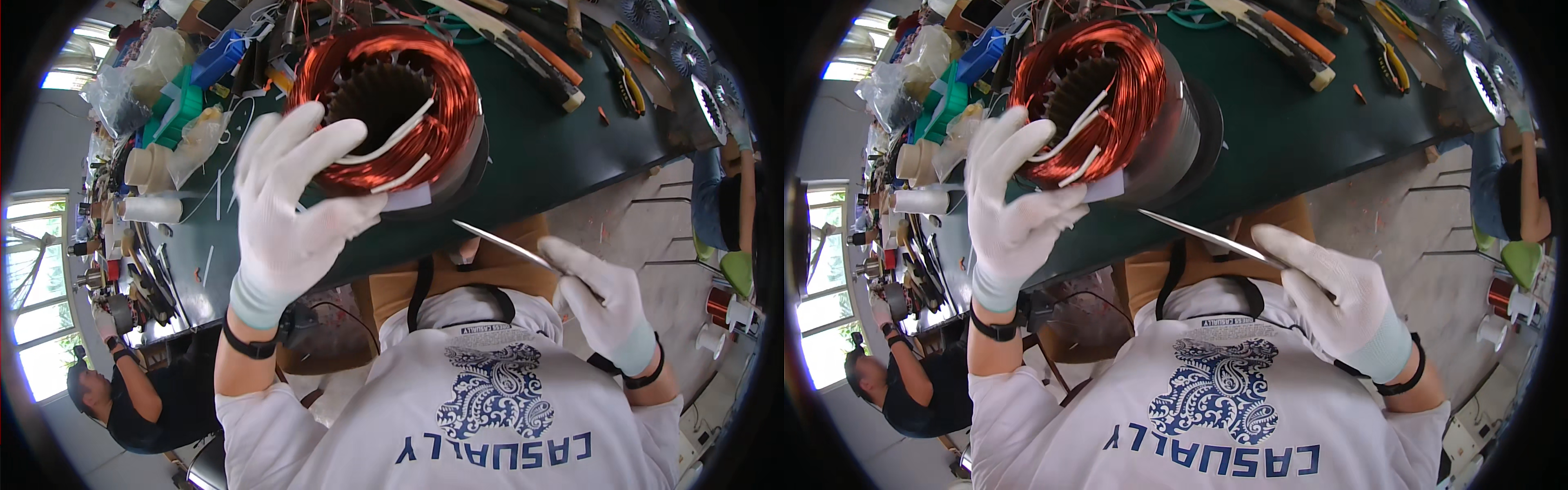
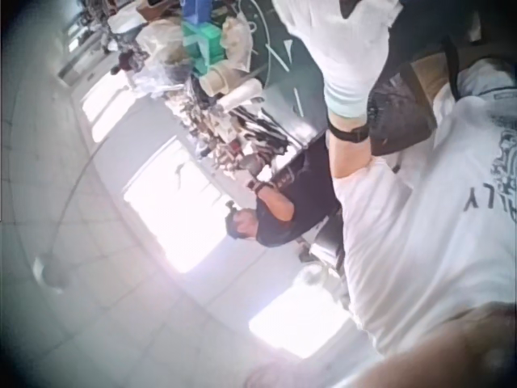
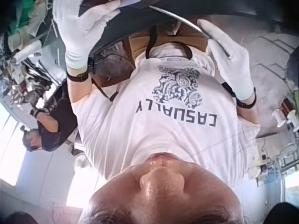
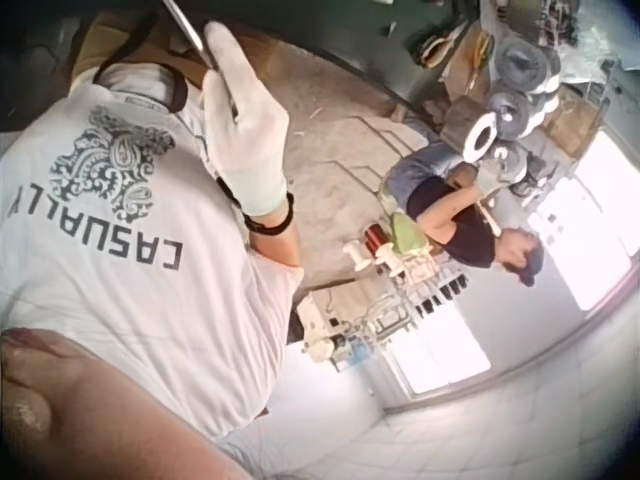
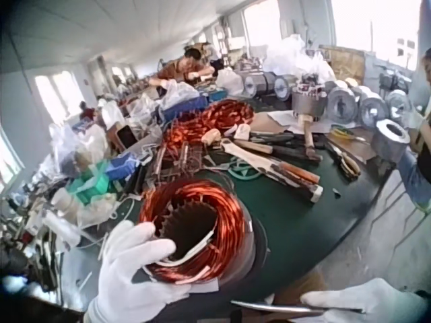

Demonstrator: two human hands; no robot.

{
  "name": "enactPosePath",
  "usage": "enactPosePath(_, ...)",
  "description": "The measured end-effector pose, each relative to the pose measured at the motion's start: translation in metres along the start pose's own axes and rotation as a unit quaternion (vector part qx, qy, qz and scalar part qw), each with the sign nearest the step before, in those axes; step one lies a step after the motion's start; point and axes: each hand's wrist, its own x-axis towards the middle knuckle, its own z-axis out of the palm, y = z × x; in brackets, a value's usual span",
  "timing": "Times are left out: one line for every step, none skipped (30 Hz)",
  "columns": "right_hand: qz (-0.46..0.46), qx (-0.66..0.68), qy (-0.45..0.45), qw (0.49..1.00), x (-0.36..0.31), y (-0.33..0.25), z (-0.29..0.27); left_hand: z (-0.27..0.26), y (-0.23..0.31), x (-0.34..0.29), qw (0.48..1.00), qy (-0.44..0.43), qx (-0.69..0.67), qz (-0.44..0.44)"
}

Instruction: Winding and shaping copper coils in a motor stator using a mallet, lighter, and pliers.

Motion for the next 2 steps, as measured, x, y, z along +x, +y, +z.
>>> enactPosePath(-0.049, -0.021, -0.002, 0.999, 0.0043, -0.003, 0.0005, -0.0017, 0.0026, -0.0037, 1.0, -0.008, 0.015, -0.013)
enactPosePath(-0.1, -0.096, 0.004, 0.99, 0.0083, -0.0009, -0.002, 0.0026, 0.0029, -0.0059, 1.0, -0.011, 0.006, -0.014)
